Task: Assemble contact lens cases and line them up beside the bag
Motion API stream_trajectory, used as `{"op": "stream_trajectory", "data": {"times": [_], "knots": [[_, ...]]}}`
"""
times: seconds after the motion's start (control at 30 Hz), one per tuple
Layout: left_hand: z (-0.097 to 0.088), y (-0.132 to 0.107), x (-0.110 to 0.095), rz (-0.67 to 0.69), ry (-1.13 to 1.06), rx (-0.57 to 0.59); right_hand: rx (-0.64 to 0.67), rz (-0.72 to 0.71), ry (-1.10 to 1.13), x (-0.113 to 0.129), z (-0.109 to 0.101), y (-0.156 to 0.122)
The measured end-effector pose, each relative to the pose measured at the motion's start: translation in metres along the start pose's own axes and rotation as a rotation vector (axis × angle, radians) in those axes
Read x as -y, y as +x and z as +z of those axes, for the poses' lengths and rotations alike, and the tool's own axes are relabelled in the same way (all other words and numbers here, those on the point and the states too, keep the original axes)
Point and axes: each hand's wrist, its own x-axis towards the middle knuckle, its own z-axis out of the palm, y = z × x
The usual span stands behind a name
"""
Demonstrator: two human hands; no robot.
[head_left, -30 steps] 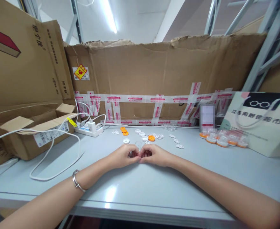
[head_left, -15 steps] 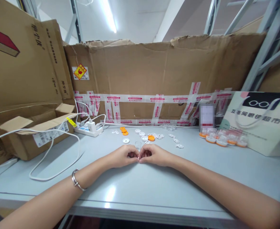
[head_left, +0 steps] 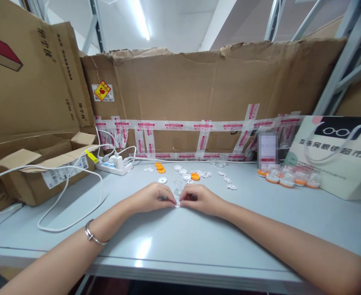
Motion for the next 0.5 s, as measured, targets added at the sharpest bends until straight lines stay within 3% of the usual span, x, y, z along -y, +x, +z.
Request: {"op": "stream_trajectory", "data": {"times": [0.3, 0.5], "knots": [[0.0, -0.005, -0.004, 0.074, 0.179, 0.022, 0.064, -0.191, -0.193, 0.007, -0.001, -0.002], [0.001, -0.004, -0.013, 0.104, 0.331, 0.032, 0.086, -0.219, -0.249, 0.014, -0.002, -0.001]]}}
